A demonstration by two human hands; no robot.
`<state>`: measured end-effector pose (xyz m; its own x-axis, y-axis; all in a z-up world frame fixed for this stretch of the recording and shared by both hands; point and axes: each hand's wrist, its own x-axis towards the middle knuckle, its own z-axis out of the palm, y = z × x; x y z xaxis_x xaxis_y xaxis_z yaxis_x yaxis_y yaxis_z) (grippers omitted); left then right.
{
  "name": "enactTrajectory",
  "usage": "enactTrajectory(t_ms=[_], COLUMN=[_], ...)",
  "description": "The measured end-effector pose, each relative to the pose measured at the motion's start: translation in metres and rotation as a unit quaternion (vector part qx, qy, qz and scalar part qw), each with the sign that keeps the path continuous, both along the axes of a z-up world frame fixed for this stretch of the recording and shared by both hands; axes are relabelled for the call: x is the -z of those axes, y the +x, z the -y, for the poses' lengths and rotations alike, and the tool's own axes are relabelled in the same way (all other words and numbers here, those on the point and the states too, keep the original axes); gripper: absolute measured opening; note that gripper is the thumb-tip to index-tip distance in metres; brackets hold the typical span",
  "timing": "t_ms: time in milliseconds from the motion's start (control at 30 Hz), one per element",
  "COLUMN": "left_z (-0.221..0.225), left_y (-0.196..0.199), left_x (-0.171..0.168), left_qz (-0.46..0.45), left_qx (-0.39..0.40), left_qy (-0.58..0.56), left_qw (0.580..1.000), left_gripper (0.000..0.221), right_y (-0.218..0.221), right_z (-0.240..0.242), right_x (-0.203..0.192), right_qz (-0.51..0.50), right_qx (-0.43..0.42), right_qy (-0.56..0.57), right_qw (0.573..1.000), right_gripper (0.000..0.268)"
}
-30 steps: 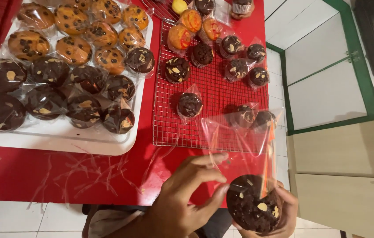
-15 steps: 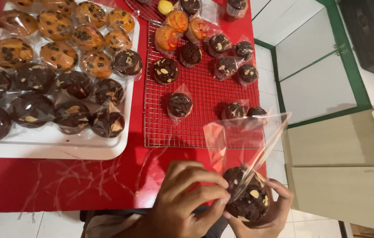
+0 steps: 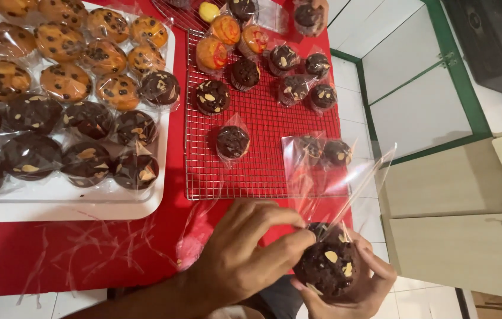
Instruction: The person is individually packaging chocolate muffins into clear plastic bags on a red work surface.
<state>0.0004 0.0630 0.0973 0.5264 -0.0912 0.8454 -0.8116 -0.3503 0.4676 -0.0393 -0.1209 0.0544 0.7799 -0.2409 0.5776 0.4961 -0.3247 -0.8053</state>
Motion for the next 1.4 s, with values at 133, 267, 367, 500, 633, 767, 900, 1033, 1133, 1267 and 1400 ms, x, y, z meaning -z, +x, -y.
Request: enactTrajectory(t_ms=[133, 267, 367, 500, 633, 767, 900, 1033, 1133, 1267, 1400], left_z=[0.007, 0.014, 0.012, 0.003, 0.008, 0.004, 0.007, 0.005, 0.006, 0.008, 0.008], left_y=[-0.001, -0.004, -0.008, -0.004, 0.006, 0.003, -0.002, -0.003, -0.002, -0.006, -0.01], left_x=[-0.005, -0.011, -0.01, -0.024, -0.017, -0.02, -0.024, -0.025, -0.026, -0.025, -0.025], left_qz=[-0.002, -0.022, -0.043, -0.078, 0.002, -0.014, -0.03, -0.025, -0.007, 0.018, 0.035], left_qx=[0.023, 0.043, 0.082, 0.096, 0.025, 0.074, 0.084, 0.081, 0.083, 0.067, 0.04], left_qy=[-0.045, -0.085, -0.07, -0.029, 0.02, 0.015, -0.028, -0.008, 0.0, 0.004, 0.004], left_qw=[0.999, 0.995, 0.993, 0.992, 0.999, 0.997, 0.996, 0.996, 0.997, 0.998, 0.999], left_gripper=[0.006, 0.005, 0.026, 0.088, 0.012, 0.054, 0.021, 0.043, 0.044, 0.032, 0.018], right_y=[0.004, 0.008, 0.002, 0.001, 0.001, 0.001, 0.0, 0.001, 0.003, 0.016, 0.029], right_z=[-0.016, -0.019, -0.015, -0.02, -0.013, -0.015, -0.026, -0.028, -0.036, -0.082, -0.107], right_x=[-0.012, -0.012, -0.01, -0.013, -0.01, -0.02, -0.023, -0.024, -0.027, -0.051, -0.069], right_qz=[0.02, 0.038, 0.027, 0.018, 0.02, 0.005, -0.014, -0.014, -0.015, 0.011, 0.042], right_qx=[-0.001, 0.027, 0.068, 0.077, 0.042, 0.026, 0.05, 0.108, 0.143, 0.245, 0.279], right_qy=[-0.027, -0.031, -0.045, -0.02, 0.053, 0.021, 0.042, 0.017, 0.02, 0.139, 0.245], right_qw=[0.999, 0.998, 0.996, 0.997, 0.997, 0.999, 0.998, 0.994, 0.989, 0.96, 0.928], right_gripper=[0.076, 0.071, 0.083, 0.086, 0.094, 0.08, 0.075, 0.078, 0.083, 0.063, 0.048])
